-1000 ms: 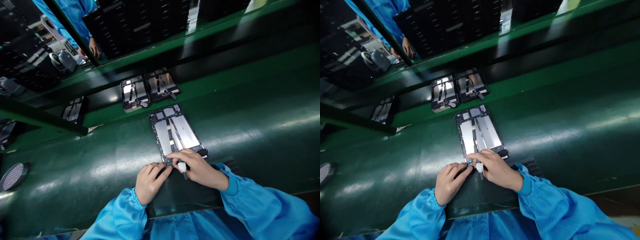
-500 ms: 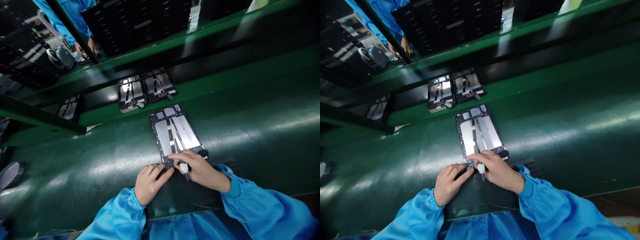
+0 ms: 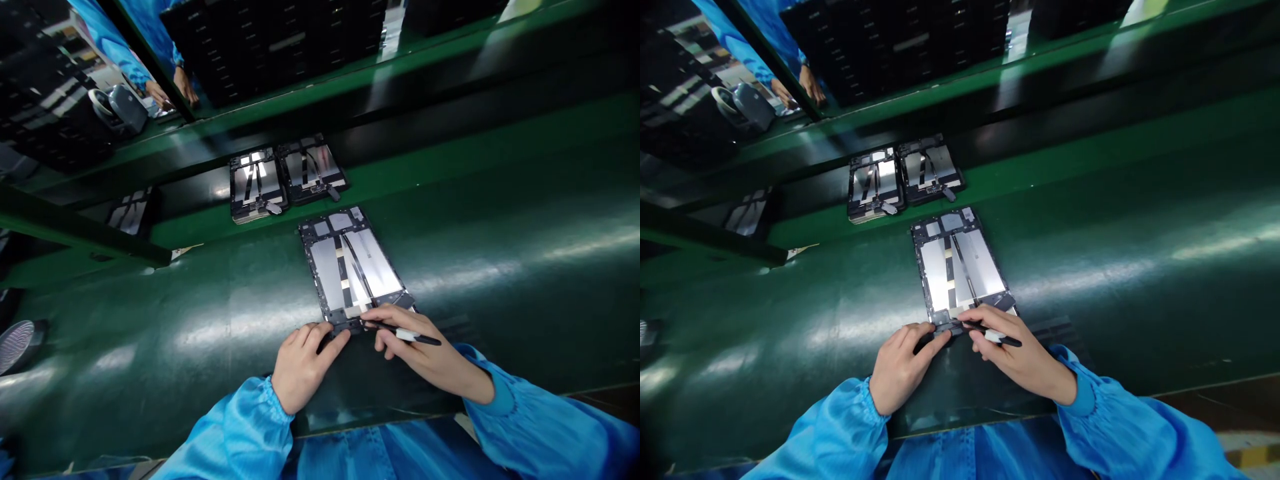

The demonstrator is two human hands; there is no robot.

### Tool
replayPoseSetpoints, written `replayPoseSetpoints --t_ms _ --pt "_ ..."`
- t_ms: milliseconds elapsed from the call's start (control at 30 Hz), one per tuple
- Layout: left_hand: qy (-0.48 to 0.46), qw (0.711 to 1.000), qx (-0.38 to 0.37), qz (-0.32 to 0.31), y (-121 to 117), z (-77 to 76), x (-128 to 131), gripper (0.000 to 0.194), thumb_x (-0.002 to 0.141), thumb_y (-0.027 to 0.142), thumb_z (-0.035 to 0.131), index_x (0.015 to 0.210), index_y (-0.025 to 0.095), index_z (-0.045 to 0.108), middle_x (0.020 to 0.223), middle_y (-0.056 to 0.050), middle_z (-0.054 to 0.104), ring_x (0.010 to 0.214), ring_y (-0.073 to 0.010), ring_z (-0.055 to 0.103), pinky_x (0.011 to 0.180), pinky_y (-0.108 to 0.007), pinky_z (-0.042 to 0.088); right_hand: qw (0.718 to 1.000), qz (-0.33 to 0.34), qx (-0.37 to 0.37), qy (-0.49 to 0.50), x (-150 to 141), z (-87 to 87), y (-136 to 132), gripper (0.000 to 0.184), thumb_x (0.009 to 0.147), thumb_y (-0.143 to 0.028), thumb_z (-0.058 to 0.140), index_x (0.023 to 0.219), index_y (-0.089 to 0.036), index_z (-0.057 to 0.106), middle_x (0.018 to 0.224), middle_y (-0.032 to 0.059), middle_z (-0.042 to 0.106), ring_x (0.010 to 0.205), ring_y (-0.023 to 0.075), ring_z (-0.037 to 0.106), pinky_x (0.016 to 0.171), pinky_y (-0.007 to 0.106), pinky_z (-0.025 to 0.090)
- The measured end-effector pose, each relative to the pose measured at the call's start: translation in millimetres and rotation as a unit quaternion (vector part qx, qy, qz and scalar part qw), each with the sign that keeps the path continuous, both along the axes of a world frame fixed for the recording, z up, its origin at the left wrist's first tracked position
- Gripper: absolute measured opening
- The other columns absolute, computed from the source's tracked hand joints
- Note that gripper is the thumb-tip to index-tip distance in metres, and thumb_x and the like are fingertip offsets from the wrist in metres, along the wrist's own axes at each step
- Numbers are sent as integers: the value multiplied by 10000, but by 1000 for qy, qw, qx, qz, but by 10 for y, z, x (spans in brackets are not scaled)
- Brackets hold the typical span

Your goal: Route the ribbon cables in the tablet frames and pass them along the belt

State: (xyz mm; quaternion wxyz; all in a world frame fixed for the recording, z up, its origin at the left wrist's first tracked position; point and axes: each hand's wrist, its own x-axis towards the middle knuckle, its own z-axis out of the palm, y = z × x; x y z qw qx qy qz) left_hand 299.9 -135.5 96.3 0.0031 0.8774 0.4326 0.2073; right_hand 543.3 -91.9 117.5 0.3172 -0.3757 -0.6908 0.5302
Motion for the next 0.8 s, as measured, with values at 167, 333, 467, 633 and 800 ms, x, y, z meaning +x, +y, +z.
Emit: replayPoseSetpoints --t_ms 167,333,467,633,800 --pt "-8 1000 0 1 7 -8 -8 350 970 131 496 1304 211 566 1132 -73 552 988 -194 511 820 -314 452 999 28 20 -17 -63 -35 30 146 982 -225 507 1064 -186 621 979 49 647 736 94 656 607 185 543" --pt "-14 1000 1 3 -3 -28 -12 360 958 116 517 1300 213 573 1137 -73 551 1003 -192 513 827 -313 455 999 0 16 -35 -15 -19 51 170 978 -253 496 991 -169 643 866 46 658 615 91 631 557 199 530" --pt "-11 1000 -1 6 -3 -46 -10 364 955 114 522 1295 227 584 1146 -72 554 1014 -195 515 832 -314 462 997 -27 -41 -61 60 -11 63 226 978 -327 488 956 -166 644 705 25 633 562 104 624 518 191 531" --pt "-14 1000 -5 2 5 -75 -7 369 958 126 513 1303 235 587 1164 -80 563 1016 -205 523 828 -325 482 993 -50 -76 -74 125 -33 79 260 968 -379 504 959 -163 649 684 33 662 561 103 627 528 175 544" --pt "-22 1000 6 -10 7 -59 -39 377 950 107 529 1299 231 595 1173 -82 579 1015 -191 547 826 -310 486 995 -19 -92 -42 117 -19 72 273 983 -386 504 1051 -167 652 742 35 692 585 94 634 560 168 551"
